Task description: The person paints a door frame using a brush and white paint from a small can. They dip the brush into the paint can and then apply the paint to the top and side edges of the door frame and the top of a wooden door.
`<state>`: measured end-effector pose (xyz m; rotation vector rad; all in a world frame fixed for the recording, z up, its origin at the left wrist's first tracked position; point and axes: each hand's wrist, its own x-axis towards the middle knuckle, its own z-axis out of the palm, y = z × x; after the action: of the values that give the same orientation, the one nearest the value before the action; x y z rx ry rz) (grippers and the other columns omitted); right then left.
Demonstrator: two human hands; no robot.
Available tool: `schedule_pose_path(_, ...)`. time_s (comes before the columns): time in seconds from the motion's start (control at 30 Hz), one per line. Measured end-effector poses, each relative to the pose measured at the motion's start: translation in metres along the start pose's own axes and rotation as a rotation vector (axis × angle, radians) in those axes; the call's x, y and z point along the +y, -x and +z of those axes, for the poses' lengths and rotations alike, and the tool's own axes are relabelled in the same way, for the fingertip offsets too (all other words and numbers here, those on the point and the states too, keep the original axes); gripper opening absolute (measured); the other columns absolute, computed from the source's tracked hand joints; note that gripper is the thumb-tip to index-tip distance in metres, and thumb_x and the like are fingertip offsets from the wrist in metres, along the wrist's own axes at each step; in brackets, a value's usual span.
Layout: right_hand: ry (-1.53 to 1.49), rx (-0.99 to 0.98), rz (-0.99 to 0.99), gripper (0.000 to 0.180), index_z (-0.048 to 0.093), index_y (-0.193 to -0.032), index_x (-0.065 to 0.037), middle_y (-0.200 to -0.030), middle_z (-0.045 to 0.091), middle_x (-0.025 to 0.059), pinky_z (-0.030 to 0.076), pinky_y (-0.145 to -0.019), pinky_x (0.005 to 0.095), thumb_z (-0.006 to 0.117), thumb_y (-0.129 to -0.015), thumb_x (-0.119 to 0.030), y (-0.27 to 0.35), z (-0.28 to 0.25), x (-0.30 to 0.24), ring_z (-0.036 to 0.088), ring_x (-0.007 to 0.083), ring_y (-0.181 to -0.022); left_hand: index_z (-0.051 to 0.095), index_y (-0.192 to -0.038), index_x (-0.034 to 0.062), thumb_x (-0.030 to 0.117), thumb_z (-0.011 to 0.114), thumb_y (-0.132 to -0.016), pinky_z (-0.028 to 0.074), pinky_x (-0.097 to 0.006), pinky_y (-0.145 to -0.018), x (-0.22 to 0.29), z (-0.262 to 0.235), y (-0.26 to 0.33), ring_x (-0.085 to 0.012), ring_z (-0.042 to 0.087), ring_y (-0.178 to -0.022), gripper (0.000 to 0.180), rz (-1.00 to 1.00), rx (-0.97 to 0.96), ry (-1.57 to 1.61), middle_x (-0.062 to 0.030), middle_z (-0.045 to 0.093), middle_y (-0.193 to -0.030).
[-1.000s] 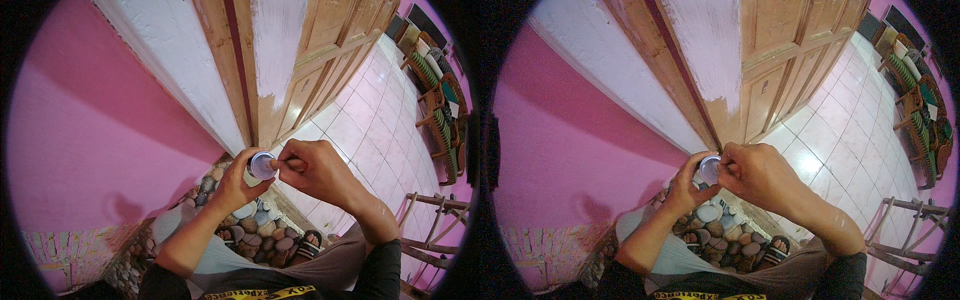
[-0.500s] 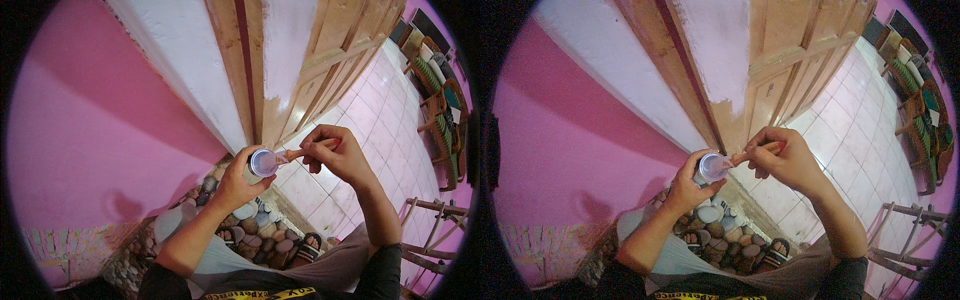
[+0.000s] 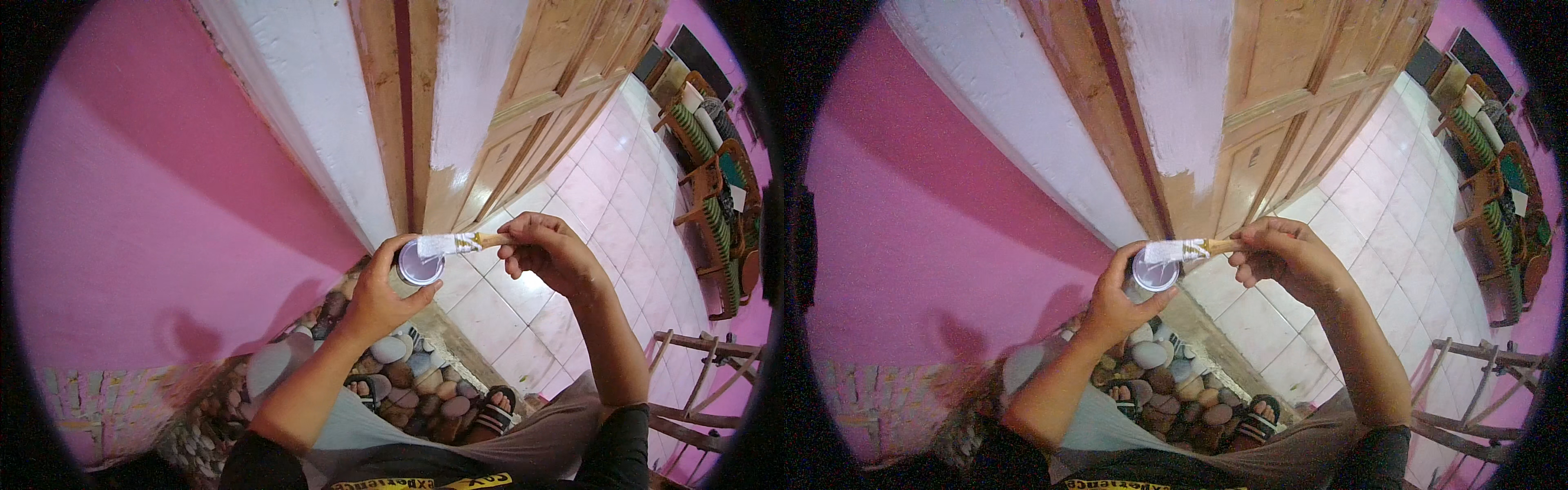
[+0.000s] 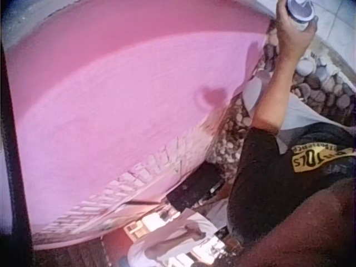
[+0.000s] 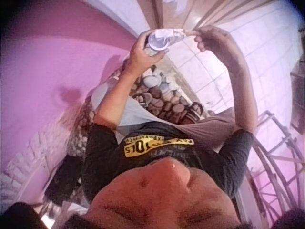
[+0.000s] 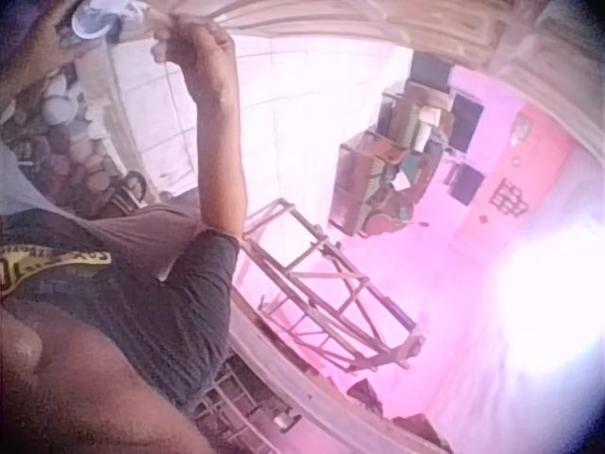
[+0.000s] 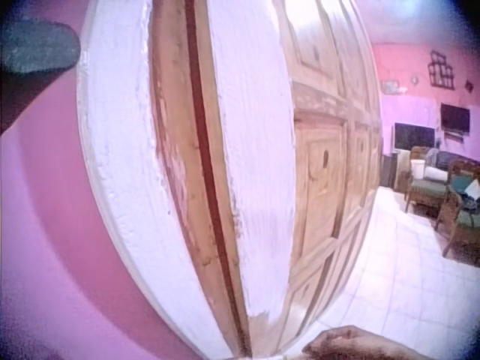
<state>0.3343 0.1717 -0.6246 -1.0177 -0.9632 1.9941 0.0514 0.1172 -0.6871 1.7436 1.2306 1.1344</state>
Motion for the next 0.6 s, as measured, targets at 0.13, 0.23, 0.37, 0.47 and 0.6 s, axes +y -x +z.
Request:
schedule_pose_path(0.13, -0.034, 0.036, -0.082, 0.024, 0.066, -0.114, 0.003, -0.091, 0.073, 0.0147, 0.06, -0.07, 0.033, 0.06, -0.1, -0.016, 0.001, 0.001, -0.005, 0.072, 0.0224, -0.076, 0.052, -0.133, 0.002, 0.013, 0.086, -0.078, 0.05, -0.038, -0.101, 0.0, 0.0, -0.001, -0.0259, 0.064, -0.116, 0.065, -0.016, 0.017, -0.036, -0.0154, 0.065, -0.123)
schedule_pose_path(0.23, 0.013, 0.111, -0.145, 0.026, 0.065, -0.117, 0.002, -0.09, 0.072, 0.0137, 0.059, -0.071, 0.033, 0.059, -0.101, -0.016, 0.001, -0.001, -0.008, 0.072, 0.0215, -0.076, 0.053, -0.131, 0.0022, 0.015, 0.086, -0.078, 0.052, -0.04, -0.098, 0.001, -0.001, 0.0, -0.0288, 0.065, -0.114, 0.064, 0.01, 0.018, -0.045, -0.0169, 0.065, -0.121)
schedule_pose_path(0.37, 0.041, 0.23, -0.19, 0.026, 0.065, -0.117, 0.002, -0.09, 0.071, 0.0118, 0.059, -0.071, 0.0328, 0.059, -0.1, -0.016, -0.007, -0.006, 0.003, 0.071, 0.02, -0.076, 0.052, -0.131, 0.0025, 0.016, 0.086, -0.078, 0.052, -0.04, -0.098, 0.002, -0.002, 0.001, -0.0291, 0.064, -0.114, 0.064, 0.037, 0.013, -0.059, -0.0169, 0.064, -0.121)
schedule_pose_path(0.47, 0.066, 0.31, -0.198, 0.025, 0.065, -0.116, 0.003, -0.092, 0.071, 0.0119, 0.059, -0.073, 0.0332, 0.059, -0.1, -0.016, -0.013, -0.007, 0.014, 0.07, 0.0198, -0.077, 0.052, -0.131, 0.0025, 0.016, 0.086, -0.078, 0.052, -0.04, -0.098, 0.002, -0.002, 0.001, -0.0291, 0.064, -0.114, 0.064, 0.046, 0.003, -0.079, -0.0169, 0.064, -0.122)
schedule_pose_path(0.6, 0.076, 0.399, -0.24, 0.026, 0.063, -0.115, 0.005, -0.094, 0.07, 0.0135, 0.059, -0.079, 0.0345, 0.06, -0.1, -0.016, -0.019, 0.017, 0.015, 0.07, 0.0214, -0.08, 0.053, -0.131, 0.0026, 0.016, 0.086, -0.078, 0.052, -0.04, -0.097, 0.006, -0.002, 0.001, -0.0292, 0.065, -0.114, 0.063, 0.047, 0.001, -0.081, -0.0166, 0.065, -0.121)
